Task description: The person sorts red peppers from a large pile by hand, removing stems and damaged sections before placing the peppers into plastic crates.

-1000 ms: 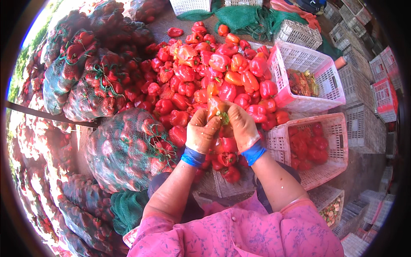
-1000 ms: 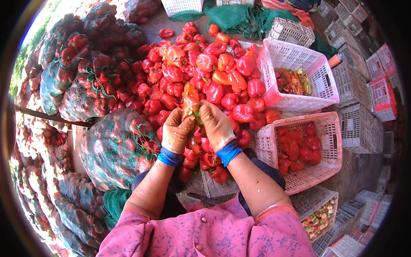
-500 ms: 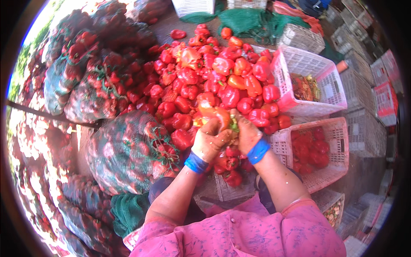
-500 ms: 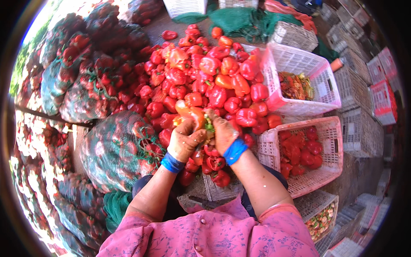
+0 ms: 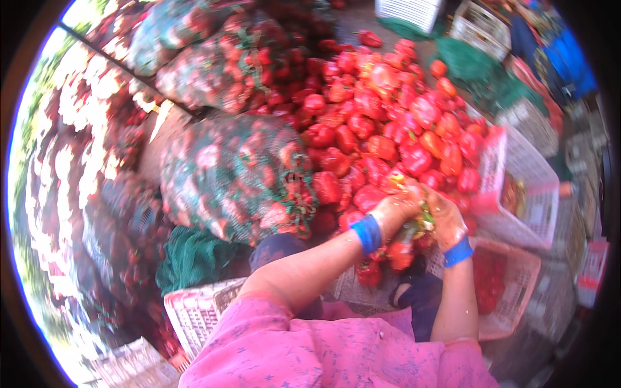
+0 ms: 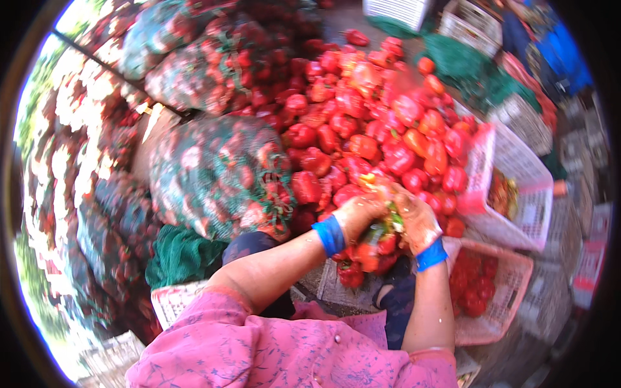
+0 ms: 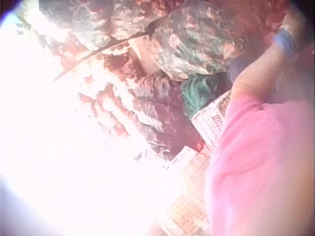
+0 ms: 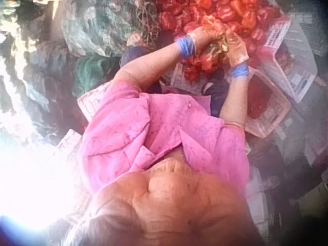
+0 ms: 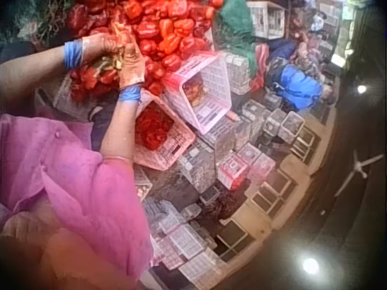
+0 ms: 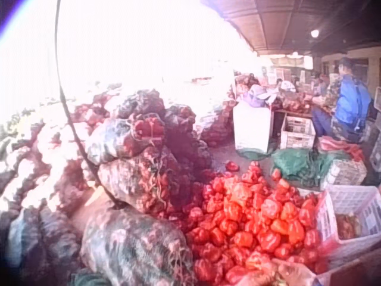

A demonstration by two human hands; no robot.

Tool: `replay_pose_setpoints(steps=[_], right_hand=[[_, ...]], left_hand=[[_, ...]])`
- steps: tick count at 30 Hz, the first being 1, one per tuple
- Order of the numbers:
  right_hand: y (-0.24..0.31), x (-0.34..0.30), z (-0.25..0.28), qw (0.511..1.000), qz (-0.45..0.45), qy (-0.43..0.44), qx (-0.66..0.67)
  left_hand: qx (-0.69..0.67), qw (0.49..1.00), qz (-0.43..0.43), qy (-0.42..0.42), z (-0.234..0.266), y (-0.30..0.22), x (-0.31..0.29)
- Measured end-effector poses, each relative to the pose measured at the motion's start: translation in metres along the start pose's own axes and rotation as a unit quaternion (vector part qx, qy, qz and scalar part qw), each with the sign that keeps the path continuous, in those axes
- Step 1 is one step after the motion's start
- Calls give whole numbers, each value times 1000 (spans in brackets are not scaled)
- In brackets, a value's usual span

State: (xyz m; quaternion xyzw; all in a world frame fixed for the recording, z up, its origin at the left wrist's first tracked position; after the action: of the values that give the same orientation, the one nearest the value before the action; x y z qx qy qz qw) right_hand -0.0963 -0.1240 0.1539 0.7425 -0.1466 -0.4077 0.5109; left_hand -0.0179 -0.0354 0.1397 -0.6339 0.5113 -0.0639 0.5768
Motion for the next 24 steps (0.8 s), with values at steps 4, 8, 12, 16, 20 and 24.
replay_pose_setpoints(steps=[4, 8, 12, 16, 20, 24], right_hand=[[4, 7, 4, 987, 95, -129, -5], [6, 4, -8, 992, 68, -93, 44], [21, -6, -25, 992, 120, -11, -39], [37, -14, -41, 977, 178, 6, -115], [48, -27, -48, 961, 196, -23, -191], [42, -33, -45, 982, 186, -6, -39]], left_hand=[[37, 993, -53, -100, 11, -5, 16], [-100, 989, 31, -100, 9, 6, 21], [-195, 979, 55, -28, 2, -2, 13], [-105, 992, -8, -68, 14, -21, 14], [-189, 982, 12, -2, 8, -26, 21], [-267, 953, 135, 39, 19, -1, 40]])
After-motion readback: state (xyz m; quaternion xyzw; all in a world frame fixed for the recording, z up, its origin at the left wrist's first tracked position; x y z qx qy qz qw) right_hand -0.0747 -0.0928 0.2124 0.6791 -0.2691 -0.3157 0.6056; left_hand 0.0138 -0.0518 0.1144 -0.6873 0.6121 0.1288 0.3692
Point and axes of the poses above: each hand's wrist, its own x-axis towards the middle knuckle, its own z-axis out of the back of the hand, y = z × x, the point moved 9 cm from there along x, towards the middle knuckle, and after that the axes turned 14 degrees about -y, right-handed, at the moved point
